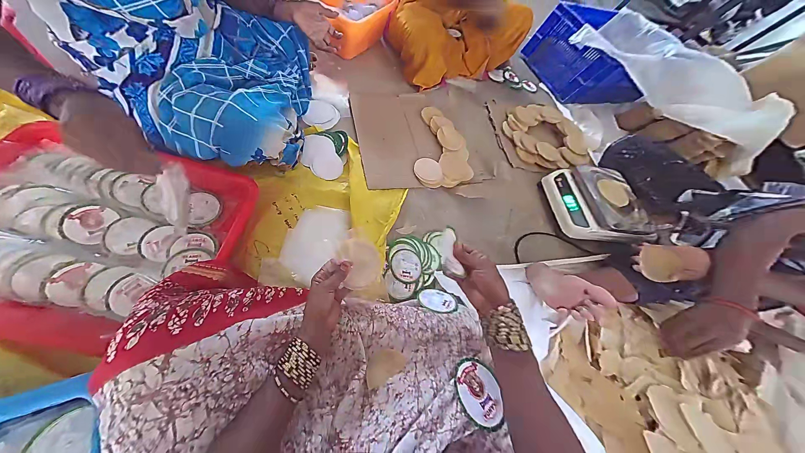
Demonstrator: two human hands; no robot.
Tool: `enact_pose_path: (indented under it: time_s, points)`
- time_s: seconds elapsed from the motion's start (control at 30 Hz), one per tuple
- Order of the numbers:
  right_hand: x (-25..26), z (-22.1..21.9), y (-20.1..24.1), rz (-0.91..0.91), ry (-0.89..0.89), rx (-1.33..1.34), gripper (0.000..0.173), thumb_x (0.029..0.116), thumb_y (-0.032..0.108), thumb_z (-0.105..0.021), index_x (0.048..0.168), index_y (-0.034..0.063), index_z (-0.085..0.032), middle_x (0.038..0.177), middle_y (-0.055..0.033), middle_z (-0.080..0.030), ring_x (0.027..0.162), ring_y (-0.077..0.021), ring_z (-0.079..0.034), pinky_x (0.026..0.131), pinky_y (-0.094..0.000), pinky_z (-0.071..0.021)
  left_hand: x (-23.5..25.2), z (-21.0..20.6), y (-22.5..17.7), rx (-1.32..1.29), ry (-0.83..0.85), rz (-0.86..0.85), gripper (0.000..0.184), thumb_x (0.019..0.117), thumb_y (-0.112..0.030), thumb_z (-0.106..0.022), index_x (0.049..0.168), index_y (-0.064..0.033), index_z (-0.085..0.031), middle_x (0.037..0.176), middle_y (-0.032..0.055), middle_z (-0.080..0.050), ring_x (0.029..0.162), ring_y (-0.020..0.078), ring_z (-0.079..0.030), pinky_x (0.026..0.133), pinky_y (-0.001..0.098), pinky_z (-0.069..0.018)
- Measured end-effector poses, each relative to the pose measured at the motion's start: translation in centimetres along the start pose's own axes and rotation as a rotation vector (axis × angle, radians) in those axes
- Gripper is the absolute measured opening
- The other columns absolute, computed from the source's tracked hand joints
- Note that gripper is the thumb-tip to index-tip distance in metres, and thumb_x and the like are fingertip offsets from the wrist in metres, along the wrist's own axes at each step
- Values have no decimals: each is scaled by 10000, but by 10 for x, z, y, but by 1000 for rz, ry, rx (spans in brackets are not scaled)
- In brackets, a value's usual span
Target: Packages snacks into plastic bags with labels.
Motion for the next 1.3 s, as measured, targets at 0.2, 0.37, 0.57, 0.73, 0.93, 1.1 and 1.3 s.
enact_pose_path:
  time_s: [0.2, 0.37, 0.57, 0.73, 0.93, 1.1, 1.3]
  points:
    - [-66, -23, 6, -61, 699, 882, 157, 941, 226, -688, 980, 75, -704, 732, 10, -661, 629, -74, -648, 601, -191, -531, -5, -8, 2, 35, 97, -26, 138, 1022, -11, -522, 1011, -42, -656, 945, 55, -736, 814, 155, -723, 689, 320, -619]
    - [-72, -2, 3, 81, 134, 376, 300, 1090, 114, -398, 905, 94, -633, 661, 27, -621, 548, -39, -588, 508, -178, -495, -15, -15, 6, 63, 144, 11, 135, 1024, -7, -518, 991, -46, -643, 934, 56, -729, 825, 169, -722, 722, 344, -620]
    - [-69, -30, 6, 390, -2, -492, 104, 928, 79, -677, 1003, 13, -646, 688, 41, -651, 580, -26, -609, 554, -205, -516, -40, -27, 16, 45, 288, 116, 174, 1025, 10, -476, 1039, -45, -641, 951, 53, -724, 854, 174, -721, 774, 362, -621]
    - [-64, -59, -19, 399, 11, -705, 400, 847, 194, -767, 1160, -17, -637, 1045, -114, -659, 868, -162, -638, 757, -334, -541, -49, -32, 28, -18, 412, 161, 162, 1000, -3, -494, 1002, -62, -645, 958, 60, -727, 877, 177, -719, 821, 369, -612]
    - [-56, -78, -63, 93, 151, -458, 414, 813, -15, -760, 1204, -44, -628, 1035, -107, -730, 938, -102, -709, 859, -280, -592, -48, -35, 20, 68, 397, 9, 161, 959, 47, -557, 958, -58, -679, 901, 9, -738, 872, 92, -699, 853, 290, -578]
    - [-58, -63, -24, 234, 90, -396, 335, 785, -55, -687, 1116, -40, -637, 912, -40, -733, 804, -80, -715, 733, -268, -616, -56, -36, -21, 330, 333, -498, 115, 879, 19, -703, 993, 19, -717, 1058, 53, -668, 999, 88, -648, 915, 259, -565]
    - [-109, -23, 72, 589, -138, -341, 276, 850, -33, -673, 1105, 30, -591, 903, 78, -739, 827, -16, -723, 772, -227, -628, -141, -63, -92, 623, 439, -1202, 154, 986, -189, -662, 939, -43, -652, 949, 20, -612, 898, -9, -594, 813, 115, -511]
Point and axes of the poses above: each hand's wrist, its own x-axis towards the middle knuckle, its own z-axis out of the back of the hand, y = z × x, the point moved 9 cm from there along x, towards the middle knuckle
